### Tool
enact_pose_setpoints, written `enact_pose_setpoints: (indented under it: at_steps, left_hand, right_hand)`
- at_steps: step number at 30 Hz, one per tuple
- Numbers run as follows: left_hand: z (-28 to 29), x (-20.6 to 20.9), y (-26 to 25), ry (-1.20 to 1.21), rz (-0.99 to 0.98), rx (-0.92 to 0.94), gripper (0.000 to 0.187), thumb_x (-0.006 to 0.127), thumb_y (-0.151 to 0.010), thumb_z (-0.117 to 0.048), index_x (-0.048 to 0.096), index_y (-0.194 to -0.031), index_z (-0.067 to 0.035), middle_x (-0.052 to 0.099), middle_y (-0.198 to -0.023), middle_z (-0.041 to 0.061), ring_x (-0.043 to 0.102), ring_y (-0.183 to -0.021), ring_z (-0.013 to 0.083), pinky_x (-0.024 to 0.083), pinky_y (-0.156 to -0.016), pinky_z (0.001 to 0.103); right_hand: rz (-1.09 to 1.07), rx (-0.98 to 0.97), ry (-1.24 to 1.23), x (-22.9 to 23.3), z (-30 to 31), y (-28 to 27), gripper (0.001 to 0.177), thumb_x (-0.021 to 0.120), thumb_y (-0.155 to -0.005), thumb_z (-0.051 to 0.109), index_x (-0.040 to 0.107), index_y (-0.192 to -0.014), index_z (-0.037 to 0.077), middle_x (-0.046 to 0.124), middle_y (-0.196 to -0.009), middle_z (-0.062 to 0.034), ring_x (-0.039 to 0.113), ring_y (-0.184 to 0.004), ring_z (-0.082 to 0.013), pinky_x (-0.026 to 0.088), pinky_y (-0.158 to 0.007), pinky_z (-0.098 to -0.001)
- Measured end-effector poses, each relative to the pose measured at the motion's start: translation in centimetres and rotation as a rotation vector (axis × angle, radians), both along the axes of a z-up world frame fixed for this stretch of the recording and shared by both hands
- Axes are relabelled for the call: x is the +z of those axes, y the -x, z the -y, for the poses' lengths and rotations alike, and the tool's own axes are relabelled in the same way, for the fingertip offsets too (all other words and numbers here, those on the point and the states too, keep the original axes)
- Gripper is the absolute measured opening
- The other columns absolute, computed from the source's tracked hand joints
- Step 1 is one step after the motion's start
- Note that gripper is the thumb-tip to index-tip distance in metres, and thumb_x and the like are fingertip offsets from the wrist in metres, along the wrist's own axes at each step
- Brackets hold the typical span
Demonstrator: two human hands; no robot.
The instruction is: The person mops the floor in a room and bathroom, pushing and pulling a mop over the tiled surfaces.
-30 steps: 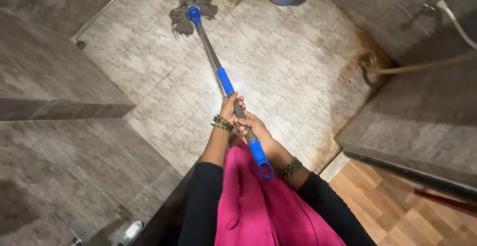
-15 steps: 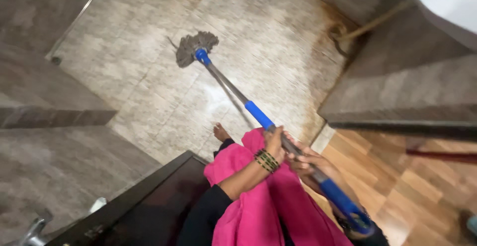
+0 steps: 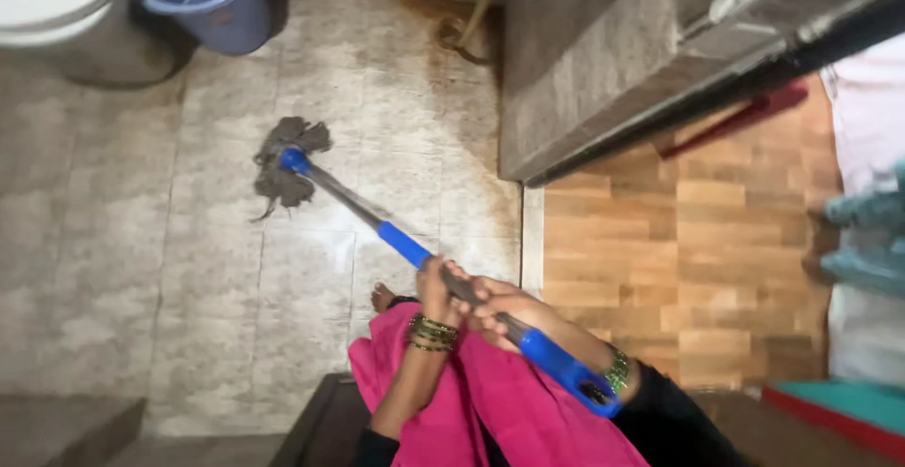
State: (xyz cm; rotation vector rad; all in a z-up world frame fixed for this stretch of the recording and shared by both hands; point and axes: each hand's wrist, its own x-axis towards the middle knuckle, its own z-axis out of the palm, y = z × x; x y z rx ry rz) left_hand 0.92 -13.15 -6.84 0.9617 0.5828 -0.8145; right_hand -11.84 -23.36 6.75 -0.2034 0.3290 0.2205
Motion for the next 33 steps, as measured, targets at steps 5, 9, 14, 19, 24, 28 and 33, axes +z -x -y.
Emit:
enact_pose_setpoints:
  at_steps: [5, 9, 14, 19, 24, 28, 33]
  left_hand:
    - [-5.1, -4.4, -10.9, -0.024, 0.049, -0.093, 0.02, 0.061, -0.095, -0.02, 0.054, -0.079, -0.011, 0.058, -0.064, 0.003, 0.057, -0.052, 0.0151, 0.052, -0.049, 0.03]
    - [-9.7, -7.6, -20.3, -0.079, 0.111, -0.317, 0.029, 0.064, -0.099, -0.029, 0.059, -0.08, -0.007, 0.061, -0.066, 0.003, 0.05, -0.049, 0.0149, 0.04, -0.043, 0.029]
    - [-11.9, -8.9, -30.8, -0.099, 0.013, -0.351, 0.035, 0.06, -0.099, -0.036, 0.061, -0.083, -0.004, 0.058, -0.064, 0.005, 0.058, -0.053, 0.0179, 0.048, -0.048, 0.029]
    - [-13.4, -8.9, -34.1, -0.111, 0.071, -0.34, 0.029, 0.062, -0.1, -0.032, 0.056, -0.09, -0.006, 0.06, -0.068, 0.005, 0.058, -0.056, 0.019, 0.052, -0.052, 0.031]
    - [-13.1, -8.6, -30.2, -0.076, 0.043, -0.287, 0.022, 0.061, -0.097, -0.029, 0.055, -0.094, -0.008, 0.064, -0.073, 0.006, 0.058, -0.055, 0.0176, 0.051, -0.05, 0.031]
    - [-10.6, -7.3, -24.9, -0.032, 0.178, -0.283, 0.017, 0.065, -0.096, -0.015, 0.056, -0.101, -0.003, 0.067, -0.078, 0.011, 0.062, -0.056, 0.0197, 0.051, -0.049, 0.032]
    - [-4.4, -9.6, -16.5, -0.11, 0.104, -0.16, 0.02, 0.068, -0.093, -0.008, 0.051, -0.102, -0.004, 0.062, -0.071, 0.01, 0.058, -0.05, 0.0192, 0.053, -0.045, 0.035]
  right_hand:
    - [-0.064, -0.021, -0.099, -8.6, -6.1, -10.3, 0.025, 0.057, -0.089, -0.013, 0.052, -0.103, 0.007, 0.063, -0.104, -0.0122, 0.057, -0.061, -0.0122, 0.045, -0.045, -0.0228]
    - [-0.008, -0.016, 0.115, -13.3, -10.2, -18.6, 0.027, 0.059, -0.088, -0.011, 0.059, -0.109, 0.006, 0.066, -0.097, -0.0148, 0.057, -0.058, -0.0111, 0.046, -0.046, -0.0235]
    - [-0.151, 0.037, 0.247, -13.4, -12.9, -28.2, 0.025, 0.061, -0.094, -0.004, 0.064, -0.116, 0.006, 0.067, -0.092, -0.0075, 0.059, -0.058, -0.0085, 0.048, -0.048, -0.0221]
    - [-0.163, 0.047, 0.331, -12.8, -14.6, -31.4, 0.024, 0.061, -0.096, -0.001, 0.066, -0.118, 0.008, 0.065, -0.09, -0.0049, 0.06, -0.058, -0.0073, 0.05, -0.05, -0.0222]
    - [-0.166, 0.009, 0.246, -13.5, -15.0, -27.5, 0.024, 0.061, -0.094, -0.003, 0.064, -0.116, 0.006, 0.059, -0.081, -0.0074, 0.058, -0.054, -0.0092, 0.049, -0.046, -0.0236]
    - [-0.2, 0.027, 0.134, -12.4, -12.1, -21.3, 0.027, 0.061, -0.094, -0.006, 0.06, -0.118, 0.005, 0.061, -0.085, -0.0056, 0.056, -0.057, -0.0089, 0.047, -0.047, -0.0222]
    - [-0.213, 0.129, 0.22, -9.7, -5.3, -11.9, 0.035, 0.06, -0.086, 0.0, 0.056, -0.118, 0.013, 0.054, -0.079, -0.0031, 0.053, -0.052, -0.0085, 0.042, -0.036, -0.0239]
